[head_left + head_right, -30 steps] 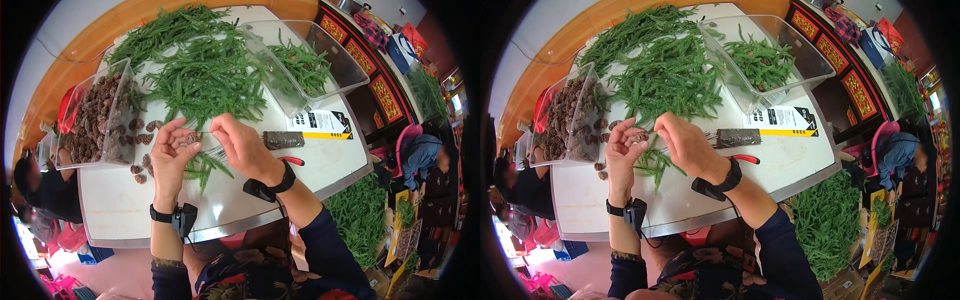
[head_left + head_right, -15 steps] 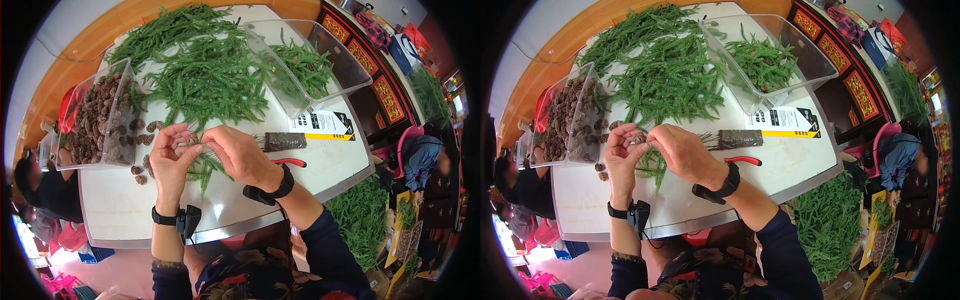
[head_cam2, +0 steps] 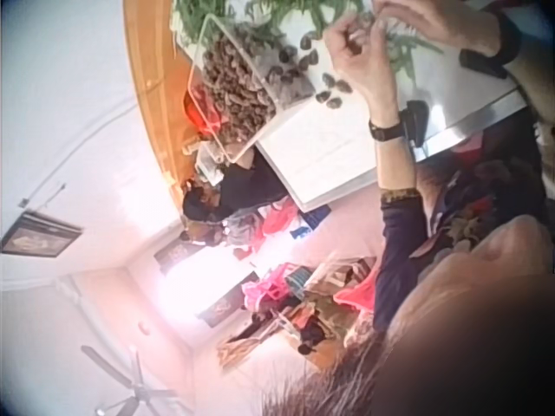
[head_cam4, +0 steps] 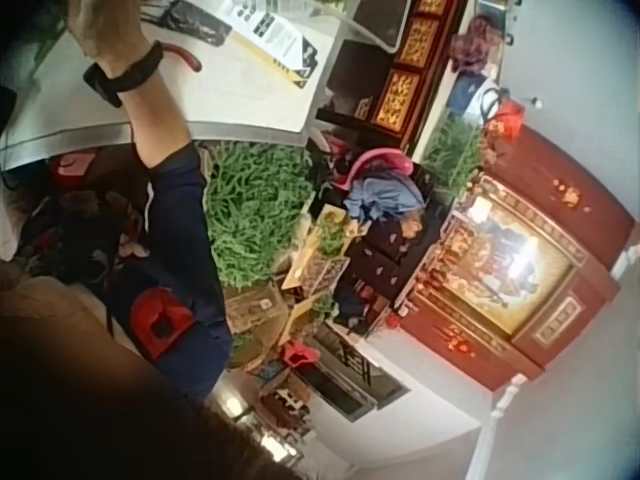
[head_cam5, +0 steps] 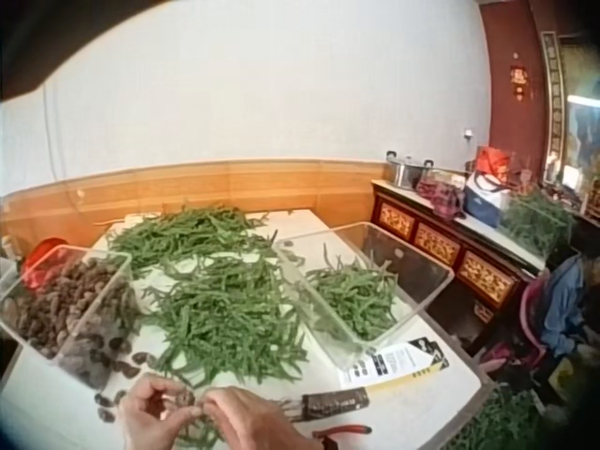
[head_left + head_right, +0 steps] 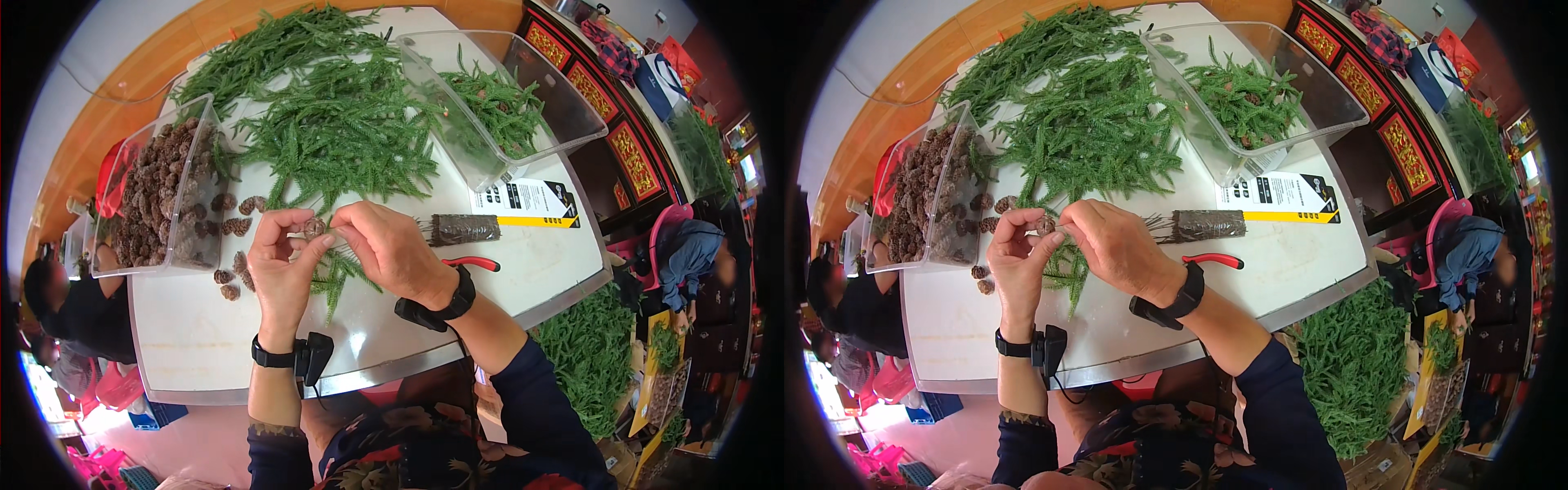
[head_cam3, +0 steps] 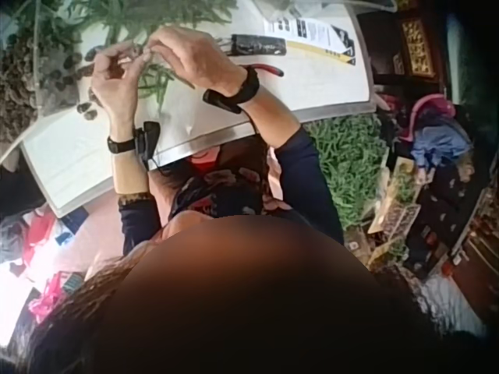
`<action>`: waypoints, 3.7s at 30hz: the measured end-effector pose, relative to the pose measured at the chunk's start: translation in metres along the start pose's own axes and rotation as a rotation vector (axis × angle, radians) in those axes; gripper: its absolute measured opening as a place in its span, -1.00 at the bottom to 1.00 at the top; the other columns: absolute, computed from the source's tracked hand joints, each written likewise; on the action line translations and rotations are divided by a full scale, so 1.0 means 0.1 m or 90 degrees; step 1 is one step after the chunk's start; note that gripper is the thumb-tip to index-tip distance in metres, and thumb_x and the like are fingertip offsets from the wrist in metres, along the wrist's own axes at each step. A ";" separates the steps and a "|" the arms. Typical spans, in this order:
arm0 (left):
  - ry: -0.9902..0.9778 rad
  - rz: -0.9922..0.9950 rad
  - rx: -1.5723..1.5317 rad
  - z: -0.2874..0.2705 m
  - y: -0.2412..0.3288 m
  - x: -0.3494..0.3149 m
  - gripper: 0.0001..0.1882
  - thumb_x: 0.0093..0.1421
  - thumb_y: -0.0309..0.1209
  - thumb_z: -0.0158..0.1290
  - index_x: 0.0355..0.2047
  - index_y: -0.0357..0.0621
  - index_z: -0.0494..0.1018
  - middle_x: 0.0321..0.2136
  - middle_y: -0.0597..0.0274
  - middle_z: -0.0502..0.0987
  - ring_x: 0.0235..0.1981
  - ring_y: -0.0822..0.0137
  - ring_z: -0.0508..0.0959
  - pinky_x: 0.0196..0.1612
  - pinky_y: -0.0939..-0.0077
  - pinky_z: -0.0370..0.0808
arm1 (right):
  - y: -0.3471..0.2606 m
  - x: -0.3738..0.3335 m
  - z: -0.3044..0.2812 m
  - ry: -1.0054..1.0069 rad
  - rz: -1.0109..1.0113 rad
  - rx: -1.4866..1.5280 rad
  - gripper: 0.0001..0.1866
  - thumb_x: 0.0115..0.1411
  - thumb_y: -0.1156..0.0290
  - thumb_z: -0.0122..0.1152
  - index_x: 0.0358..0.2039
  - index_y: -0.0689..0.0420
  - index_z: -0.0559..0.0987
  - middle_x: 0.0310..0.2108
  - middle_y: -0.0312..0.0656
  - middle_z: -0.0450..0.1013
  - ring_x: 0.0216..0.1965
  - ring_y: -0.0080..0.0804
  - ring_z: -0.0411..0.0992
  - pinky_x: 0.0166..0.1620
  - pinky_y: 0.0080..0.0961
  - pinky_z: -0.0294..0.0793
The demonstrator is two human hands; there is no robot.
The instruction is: Picking and cutting small seed-like objects from green leafy stems using hands and shears.
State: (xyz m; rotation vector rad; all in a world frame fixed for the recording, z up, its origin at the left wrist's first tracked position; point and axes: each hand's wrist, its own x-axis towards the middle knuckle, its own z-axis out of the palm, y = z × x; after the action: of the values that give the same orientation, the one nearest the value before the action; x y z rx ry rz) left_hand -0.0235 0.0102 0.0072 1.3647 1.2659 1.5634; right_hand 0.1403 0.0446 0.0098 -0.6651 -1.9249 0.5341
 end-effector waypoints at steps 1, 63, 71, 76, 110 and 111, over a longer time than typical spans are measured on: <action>0.005 -0.001 -0.007 0.01 0.00 0.00 -0.64 0.00 -0.70 0.25 -0.17 -0.27 0.47 -0.29 0.32 0.53 -0.43 0.62 0.49 -0.38 0.80 0.46 | 0.00 -0.01 0.00 0.001 0.011 0.010 -0.87 0.18 0.64 0.14 -0.27 0.21 0.42 -0.43 -0.08 0.44 -0.44 -0.10 0.45 -0.41 -0.37 0.41; -0.134 -0.225 -0.367 0.59 -0.12 -0.07 -0.63 0.39 -0.35 -0.09 0.06 -0.40 0.39 -0.25 0.23 0.54 -0.33 0.51 0.48 -0.16 0.67 0.43 | 0.28 -0.29 -0.51 0.086 0.016 -0.046 -0.92 0.15 0.56 0.19 -0.33 0.18 0.48 -0.51 -0.16 0.50 -0.45 -0.19 0.51 -0.36 -0.37 0.43; -0.134 -0.178 -0.243 1.10 -0.13 -0.22 -0.59 0.40 -0.30 -0.11 0.07 -0.42 0.37 -0.22 0.21 0.53 -0.27 0.49 0.48 -0.15 0.64 0.43 | 0.48 -0.52 -0.94 0.104 0.019 0.045 -0.94 0.18 0.57 0.11 -0.40 0.16 0.42 -0.56 -0.18 0.45 -0.49 -0.17 0.47 -0.36 -0.34 0.39; -0.169 -0.207 -0.296 0.99 -0.10 -0.20 -0.55 0.39 -0.29 -0.10 0.14 -0.42 0.31 -0.16 0.20 0.51 -0.23 0.46 0.48 -0.11 0.62 0.44 | 0.34 -0.41 -0.88 0.071 0.026 0.039 -0.95 0.19 0.58 0.09 -0.40 0.17 0.42 -0.55 -0.17 0.46 -0.50 -0.15 0.47 -0.39 -0.34 0.41; -0.159 -0.166 -0.382 0.40 -0.02 -0.14 -0.71 0.29 -0.51 0.01 0.01 -0.31 0.40 -0.27 0.21 0.55 -0.26 0.44 0.55 -0.17 0.65 0.49 | 0.08 -0.17 -0.53 0.000 0.152 0.176 -0.95 0.20 0.55 0.13 -0.32 0.22 0.47 -0.49 -0.06 0.53 -0.47 -0.16 0.55 -0.45 -0.42 0.48; -0.160 -0.162 -0.351 0.40 -0.01 -0.14 -0.71 0.29 -0.51 0.01 0.01 -0.31 0.39 -0.27 0.21 0.55 -0.25 0.44 0.55 -0.16 0.65 0.49 | 0.08 -0.19 -0.51 0.007 0.152 0.177 -0.95 0.20 0.55 0.13 -0.32 0.22 0.47 -0.49 -0.06 0.53 -0.47 -0.17 0.55 -0.45 -0.43 0.48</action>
State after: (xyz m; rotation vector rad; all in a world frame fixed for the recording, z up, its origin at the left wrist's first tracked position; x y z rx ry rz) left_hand 0.0185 0.0062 0.0005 0.9649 0.7434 1.3739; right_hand 0.1949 0.0427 0.0133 -0.7177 -1.7282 0.9269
